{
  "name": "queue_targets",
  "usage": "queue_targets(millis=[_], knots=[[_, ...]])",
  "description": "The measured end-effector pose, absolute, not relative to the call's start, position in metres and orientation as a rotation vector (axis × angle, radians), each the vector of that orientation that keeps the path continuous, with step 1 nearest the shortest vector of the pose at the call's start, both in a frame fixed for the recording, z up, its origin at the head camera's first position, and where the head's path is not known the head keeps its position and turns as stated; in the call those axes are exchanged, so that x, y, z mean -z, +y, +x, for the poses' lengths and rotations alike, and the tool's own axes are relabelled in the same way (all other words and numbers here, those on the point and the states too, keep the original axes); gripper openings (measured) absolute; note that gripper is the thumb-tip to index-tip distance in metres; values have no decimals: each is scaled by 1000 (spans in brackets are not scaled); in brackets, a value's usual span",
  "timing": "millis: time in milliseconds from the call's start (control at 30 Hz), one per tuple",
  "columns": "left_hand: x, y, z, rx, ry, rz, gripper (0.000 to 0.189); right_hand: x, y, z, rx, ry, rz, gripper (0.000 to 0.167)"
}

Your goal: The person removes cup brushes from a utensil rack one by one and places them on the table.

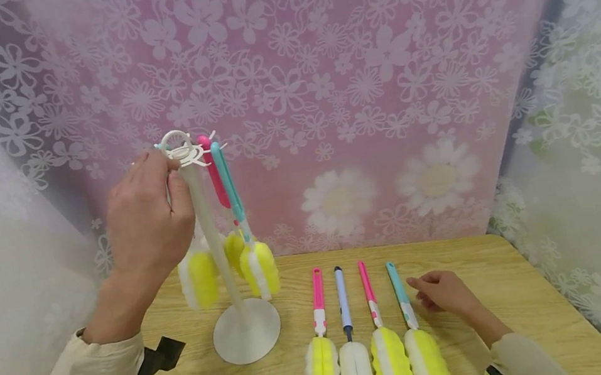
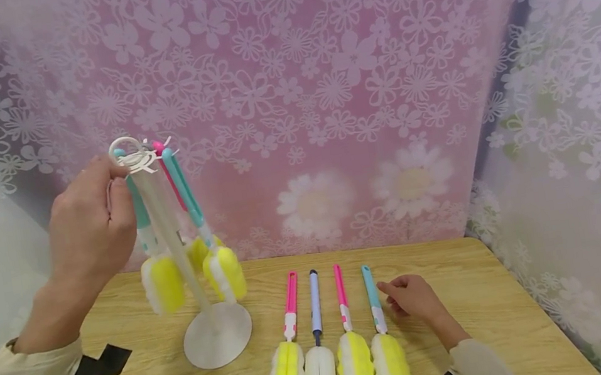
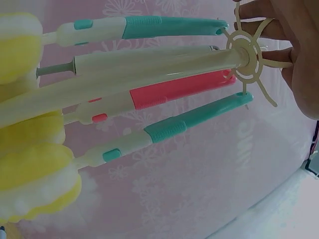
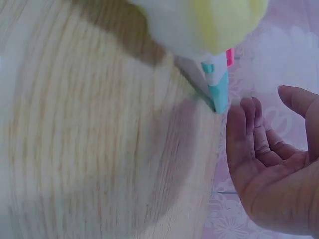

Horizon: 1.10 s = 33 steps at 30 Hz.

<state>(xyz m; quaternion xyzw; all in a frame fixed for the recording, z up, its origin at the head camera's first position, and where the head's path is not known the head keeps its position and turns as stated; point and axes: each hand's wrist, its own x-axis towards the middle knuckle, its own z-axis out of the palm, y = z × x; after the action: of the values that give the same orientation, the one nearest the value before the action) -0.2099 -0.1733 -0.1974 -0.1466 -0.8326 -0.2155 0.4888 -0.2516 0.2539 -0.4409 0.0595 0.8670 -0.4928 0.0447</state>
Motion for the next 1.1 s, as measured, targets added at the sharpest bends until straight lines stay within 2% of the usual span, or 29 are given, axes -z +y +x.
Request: queue_targets(millis=[333, 633, 900, 1100], knots=[[196, -180, -208, 662, -2013, -344, 31, 421, 232, -253, 1601, 2698, 47, 47], [197, -180, -207, 522, -1979, -312, 32, 406, 213, -249, 1609, 2737, -69, 37], [197, -181, -208, 399, -1915, -333, 35, 396, 197, -249, 1561, 2792, -137, 34], [197, -177, -210, 358, -1920, -293, 49, 387, 178, -247, 1533, 2808, -219, 32]])
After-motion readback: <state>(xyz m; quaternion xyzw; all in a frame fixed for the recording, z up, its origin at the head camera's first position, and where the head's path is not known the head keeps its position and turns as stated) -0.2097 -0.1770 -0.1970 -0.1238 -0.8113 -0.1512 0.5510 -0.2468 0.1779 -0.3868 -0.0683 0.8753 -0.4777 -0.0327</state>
